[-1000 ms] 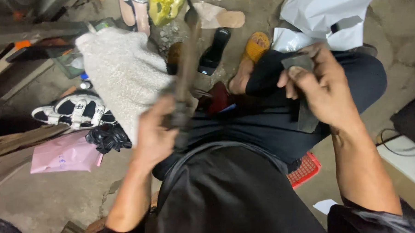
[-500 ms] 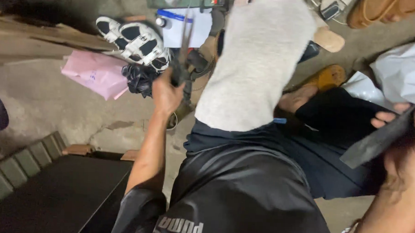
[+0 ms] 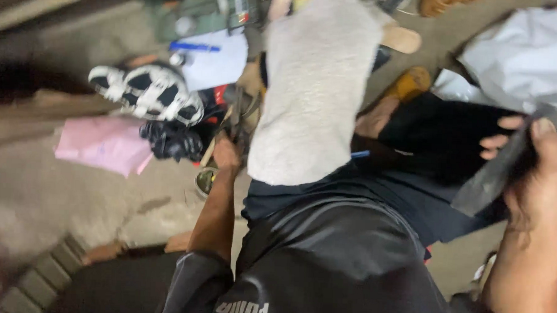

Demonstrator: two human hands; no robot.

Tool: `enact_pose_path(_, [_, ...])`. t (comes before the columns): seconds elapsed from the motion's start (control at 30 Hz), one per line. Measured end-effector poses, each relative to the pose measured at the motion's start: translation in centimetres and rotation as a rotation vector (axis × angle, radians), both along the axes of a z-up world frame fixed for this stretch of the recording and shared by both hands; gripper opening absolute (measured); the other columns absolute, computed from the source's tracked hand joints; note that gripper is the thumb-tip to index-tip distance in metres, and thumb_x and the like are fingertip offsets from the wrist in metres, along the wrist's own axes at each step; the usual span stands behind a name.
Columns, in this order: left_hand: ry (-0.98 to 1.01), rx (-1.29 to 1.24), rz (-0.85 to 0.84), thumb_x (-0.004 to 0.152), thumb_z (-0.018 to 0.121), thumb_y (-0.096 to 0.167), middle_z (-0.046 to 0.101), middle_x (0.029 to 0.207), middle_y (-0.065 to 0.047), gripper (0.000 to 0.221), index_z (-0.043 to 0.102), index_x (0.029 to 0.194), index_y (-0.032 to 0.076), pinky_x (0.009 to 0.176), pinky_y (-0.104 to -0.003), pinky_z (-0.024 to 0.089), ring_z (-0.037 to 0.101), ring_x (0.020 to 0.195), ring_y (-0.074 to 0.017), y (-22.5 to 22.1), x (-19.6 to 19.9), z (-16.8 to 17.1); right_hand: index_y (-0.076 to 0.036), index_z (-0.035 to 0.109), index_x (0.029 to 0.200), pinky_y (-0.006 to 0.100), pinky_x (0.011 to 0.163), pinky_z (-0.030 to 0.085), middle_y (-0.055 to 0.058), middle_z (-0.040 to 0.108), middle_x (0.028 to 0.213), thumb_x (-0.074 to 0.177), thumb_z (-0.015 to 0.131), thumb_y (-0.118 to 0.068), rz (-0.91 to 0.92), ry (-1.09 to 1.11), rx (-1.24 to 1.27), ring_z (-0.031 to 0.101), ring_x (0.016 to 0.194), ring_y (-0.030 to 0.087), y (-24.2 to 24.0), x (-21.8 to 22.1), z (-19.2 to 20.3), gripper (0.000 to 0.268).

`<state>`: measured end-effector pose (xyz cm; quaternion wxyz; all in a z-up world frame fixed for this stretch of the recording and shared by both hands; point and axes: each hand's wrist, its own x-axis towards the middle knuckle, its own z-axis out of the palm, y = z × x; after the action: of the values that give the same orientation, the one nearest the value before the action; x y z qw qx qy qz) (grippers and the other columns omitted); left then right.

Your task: Cutting a piece of rubber material using a hand knife, likely for shoe repair purposes.

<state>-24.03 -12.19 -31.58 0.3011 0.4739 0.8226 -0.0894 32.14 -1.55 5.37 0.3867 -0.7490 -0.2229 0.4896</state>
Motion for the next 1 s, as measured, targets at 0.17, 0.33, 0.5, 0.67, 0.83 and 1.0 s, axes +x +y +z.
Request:
enact_pose_path(0.17, [0.039, -0.235, -0.189, 0.099, 0.051, 0.017, 0.075, 0.098, -0.020, 0.024, 0.069, 0.098, 0.001, 0.082, -0.048, 0.058, 0.073, 0.094, -0.0407, 1.7, -2.3, -0.6, -0.007, 0.055, 0.120, 0.020, 0.065, 0.060, 0.008, 0.069, 0.106, 0.109, 0.057, -0.034, -0.019, -0.026, 0.099, 0.071, 0.079, 0.014, 2.4, -3.4, 4.2, 0.030])
enact_pose_path(0.33, [0.065, -0.013, -0.333, 0.100, 0.056, 0.039, 0.076, 0.087, -0.017, 0.033, 0.071, 0.095, 0.010, 0.078, -0.052, 0.057, 0.073, 0.088, -0.0426, 9.6, -1.1, 8.6, -0.019, 0.043, 0.124, 0.026, 0.067, 0.062, 0.013, 0.069, 0.119, 0.113, 0.057, -0.022, -0.126, 0.085, 0.237, 0.071, 0.083, 0.019, 4.7, -2.7, 3.2, 0.017])
enact_pose_path(0.5, [-0.495, 0.741, 0.024, 0.109, 0.060, 0.018, 0.072, 0.092, -0.004, 0.015, 0.070, 0.110, 0.007, 0.069, -0.026, 0.059, 0.070, 0.083, -0.0120, 25.2, 9.5, 29.7, -0.013, 0.048, 0.127, 0.032, 0.068, 0.068, 0.017, 0.071, 0.114, 0.108, 0.063, -0.019, -0.151, 0.297, 0.388, 0.074, 0.078, 0.024, 8.6, -1.8, 2.2, 0.025])
enact_pose_path(0.67, [-0.535, 0.816, -0.383, 0.109, 0.061, 0.017, 0.070, 0.103, -0.011, 0.021, 0.068, 0.115, -0.001, 0.082, -0.035, 0.056, 0.065, 0.095, -0.0206, 32.5, 22.5, 39.3, -0.006, 0.051, 0.119, 0.035, 0.065, 0.066, 0.019, 0.072, 0.108, 0.107, 0.059, -0.016, -0.194, 0.370, 0.370, 0.073, 0.076, 0.026, 8.6, -1.4, 0.9, 0.017])
enact_pose_path(0.83, [-0.513, 0.510, -0.660, 0.097, 0.055, 0.013, 0.077, 0.093, -0.002, 0.021, 0.072, 0.108, 0.016, 0.073, -0.033, 0.053, 0.072, 0.083, -0.0192, 37.2, 33.3, 27.3, -0.002, 0.055, 0.113, 0.035, 0.063, 0.065, 0.019, 0.075, 0.101, 0.106, 0.053, -0.014, -0.193, 0.394, 0.300, 0.074, 0.071, 0.026, 8.9, -0.2, 2.1, 0.014])
enact_pose_path(1.0, [-0.447, 0.132, -0.581, 0.085, 0.065, 0.022, 0.080, 0.098, -0.010, 0.031, 0.072, 0.113, 0.009, 0.082, -0.039, 0.055, 0.076, 0.093, -0.0306, 37.9, 38.1, 9.5, 0.000, 0.055, 0.109, 0.036, 0.058, 0.068, 0.022, 0.076, 0.098, 0.100, 0.051, -0.026, -0.213, 0.552, 0.148, 0.080, 0.067, 0.030, 9.2, 0.4, 1.9, 0.027])
